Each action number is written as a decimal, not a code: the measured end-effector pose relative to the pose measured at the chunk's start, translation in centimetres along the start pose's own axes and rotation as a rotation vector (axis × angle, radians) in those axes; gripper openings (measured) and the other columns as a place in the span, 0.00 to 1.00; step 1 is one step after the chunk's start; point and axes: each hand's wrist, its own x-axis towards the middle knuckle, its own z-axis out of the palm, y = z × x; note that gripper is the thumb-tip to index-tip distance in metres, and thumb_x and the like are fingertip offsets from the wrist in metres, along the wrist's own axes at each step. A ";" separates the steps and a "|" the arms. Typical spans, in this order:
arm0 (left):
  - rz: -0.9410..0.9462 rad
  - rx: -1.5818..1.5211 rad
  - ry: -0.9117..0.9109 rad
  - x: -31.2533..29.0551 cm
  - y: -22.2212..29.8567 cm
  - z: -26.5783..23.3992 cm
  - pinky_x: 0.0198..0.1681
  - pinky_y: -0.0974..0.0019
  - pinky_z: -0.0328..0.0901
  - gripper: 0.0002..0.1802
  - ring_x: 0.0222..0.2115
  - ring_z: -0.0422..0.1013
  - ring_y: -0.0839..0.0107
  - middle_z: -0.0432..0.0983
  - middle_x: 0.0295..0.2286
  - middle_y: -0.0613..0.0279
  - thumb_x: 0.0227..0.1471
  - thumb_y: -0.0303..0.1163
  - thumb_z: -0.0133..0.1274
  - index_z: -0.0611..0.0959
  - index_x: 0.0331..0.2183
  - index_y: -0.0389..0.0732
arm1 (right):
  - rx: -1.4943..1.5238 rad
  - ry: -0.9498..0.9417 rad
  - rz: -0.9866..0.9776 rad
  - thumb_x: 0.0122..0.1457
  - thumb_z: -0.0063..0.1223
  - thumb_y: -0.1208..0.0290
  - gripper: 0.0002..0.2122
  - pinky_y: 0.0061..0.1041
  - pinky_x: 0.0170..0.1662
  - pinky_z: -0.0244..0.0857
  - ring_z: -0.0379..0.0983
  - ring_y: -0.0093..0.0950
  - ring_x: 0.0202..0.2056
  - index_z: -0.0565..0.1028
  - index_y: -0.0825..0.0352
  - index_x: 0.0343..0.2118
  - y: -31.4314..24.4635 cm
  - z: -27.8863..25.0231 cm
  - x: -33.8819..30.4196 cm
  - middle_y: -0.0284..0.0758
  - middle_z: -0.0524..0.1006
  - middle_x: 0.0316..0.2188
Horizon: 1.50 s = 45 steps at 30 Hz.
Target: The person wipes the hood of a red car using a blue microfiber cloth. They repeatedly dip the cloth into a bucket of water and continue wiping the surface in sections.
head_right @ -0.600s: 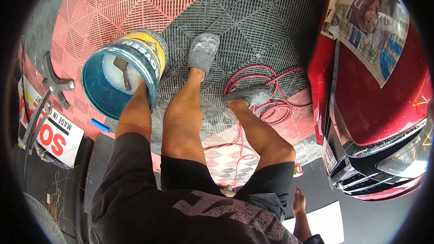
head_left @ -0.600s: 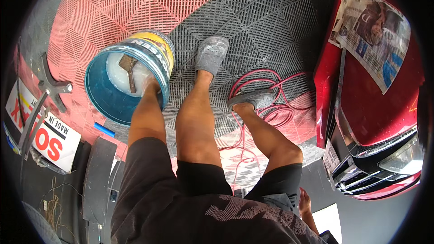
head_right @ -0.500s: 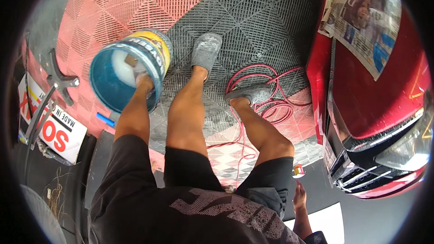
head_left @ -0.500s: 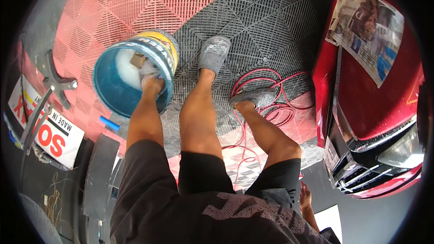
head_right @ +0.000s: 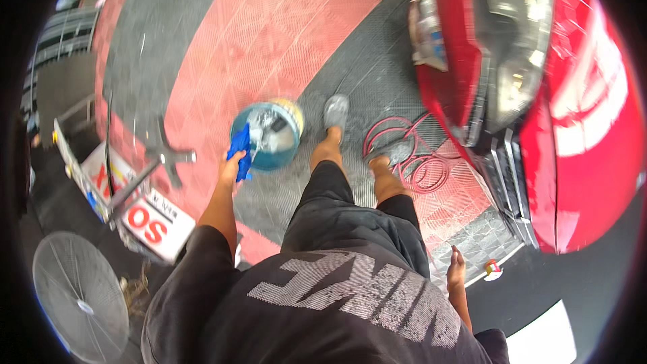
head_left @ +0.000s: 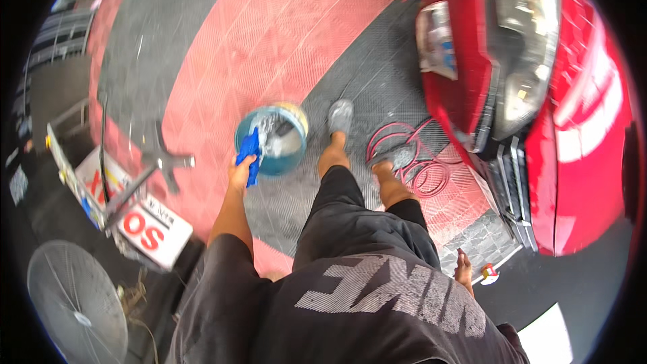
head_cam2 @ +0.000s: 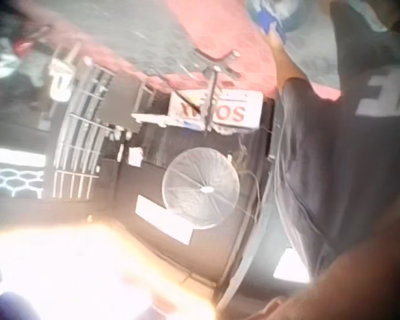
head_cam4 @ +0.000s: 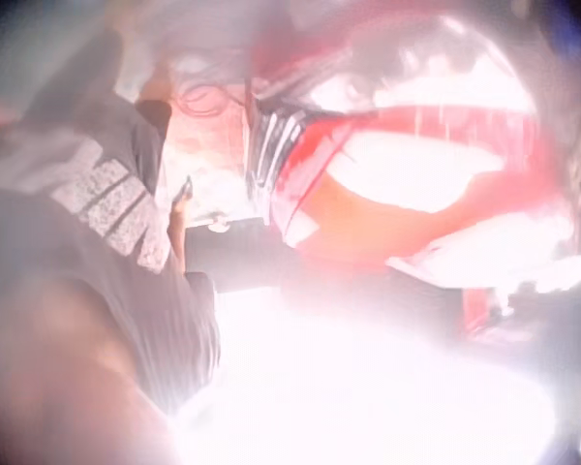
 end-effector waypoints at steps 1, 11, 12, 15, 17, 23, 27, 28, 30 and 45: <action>0.094 0.100 -0.055 1.9 0.0 -1.5 0.47 0.59 0.73 0.35 0.43 0.78 0.66 0.83 0.44 0.59 0.48 0.40 0.71 0.81 0.57 0.40 | 0.053 -0.016 0.046 0.78 0.42 0.56 0.25 0.28 0.55 0.68 0.76 0.32 0.51 0.74 0.71 0.65 -1.2 0.7 -1.0 0.41 0.82 0.50; 0.732 0.108 -0.402 -13.1 27.7 22.3 0.44 0.63 0.72 0.25 0.39 0.77 0.71 0.83 0.39 0.64 0.49 0.36 0.74 0.83 0.48 0.45 | 0.369 0.425 0.139 0.76 0.43 0.57 0.23 0.39 0.67 0.64 0.74 0.50 0.63 0.78 0.70 0.61 -3.2 9.5 -12.9 0.56 0.80 0.58; 0.804 0.104 -0.422 -17.6 30.5 25.1 0.45 0.62 0.72 0.24 0.39 0.77 0.71 0.83 0.39 0.63 0.50 0.36 0.74 0.83 0.48 0.42 | 0.380 0.443 0.158 0.76 0.43 0.56 0.23 0.40 0.67 0.65 0.74 0.50 0.63 0.79 0.69 0.61 -2.2 11.2 -13.1 0.56 0.80 0.57; 0.958 0.086 -0.804 -27.9 37.2 34.6 0.44 0.63 0.72 0.25 0.39 0.77 0.70 0.82 0.38 0.63 0.53 0.37 0.73 0.82 0.48 0.38 | 0.404 0.543 0.215 0.75 0.44 0.51 0.26 0.43 0.58 0.69 0.79 0.50 0.53 0.81 0.72 0.54 3.0 17.9 -15.0 0.57 0.83 0.47; 1.287 0.144 -0.723 -34.8 39.8 41.8 0.51 0.55 0.72 0.31 0.45 0.76 0.62 0.80 0.45 0.54 0.52 0.41 0.75 0.81 0.50 0.36 | 0.458 0.483 0.357 0.75 0.44 0.52 0.25 0.44 0.56 0.70 0.80 0.51 0.52 0.81 0.72 0.53 4.5 20.8 -15.1 0.58 0.83 0.46; 1.781 0.414 -0.381 -52.2 41.2 58.1 0.67 0.38 0.60 0.52 0.66 0.60 0.35 0.64 0.62 0.28 0.49 0.58 0.73 0.69 0.68 0.49 | 0.739 0.411 0.461 0.76 0.45 0.55 0.23 0.43 0.59 0.69 0.79 0.52 0.55 0.81 0.73 0.52 9.2 25.7 -12.8 0.55 0.83 0.50; 1.777 0.900 -0.013 -59.4 34.3 64.9 0.64 0.08 0.40 0.63 0.74 0.37 0.24 0.39 0.73 0.22 0.46 0.81 0.60 0.51 0.76 0.77 | 0.746 0.602 0.499 0.74 0.47 0.50 0.25 0.43 0.54 0.71 0.81 0.42 0.46 0.82 0.73 0.44 15.4 24.9 -13.3 0.51 0.85 0.42; 1.791 0.861 0.078 -59.7 34.5 66.1 0.63 0.06 0.39 0.64 0.74 0.35 0.23 0.39 0.73 0.22 0.45 0.85 0.56 0.51 0.76 0.78 | 0.821 0.594 0.466 0.75 0.47 0.50 0.25 0.41 0.56 0.71 0.80 0.42 0.48 0.82 0.73 0.47 16.4 22.6 -13.7 0.51 0.85 0.44; 1.797 0.819 0.157 -60.7 34.4 68.2 0.64 0.08 0.40 0.59 0.74 0.39 0.25 0.43 0.73 0.25 0.45 0.85 0.56 0.61 0.74 0.76 | 0.828 0.661 0.394 0.76 0.46 0.52 0.24 0.39 0.59 0.70 0.79 0.42 0.52 0.81 0.73 0.52 21.1 19.1 -15.2 0.49 0.85 0.48; 1.371 0.679 0.425 -68.0 41.8 80.8 0.67 0.14 0.44 0.49 0.73 0.46 0.28 0.45 0.73 0.26 0.55 0.83 0.46 0.60 0.73 0.80 | 0.860 0.707 0.427 0.74 0.49 0.48 0.28 0.38 0.68 0.64 0.73 0.48 0.65 0.77 0.70 0.63 31.1 -4.1 -9.8 0.53 0.79 0.60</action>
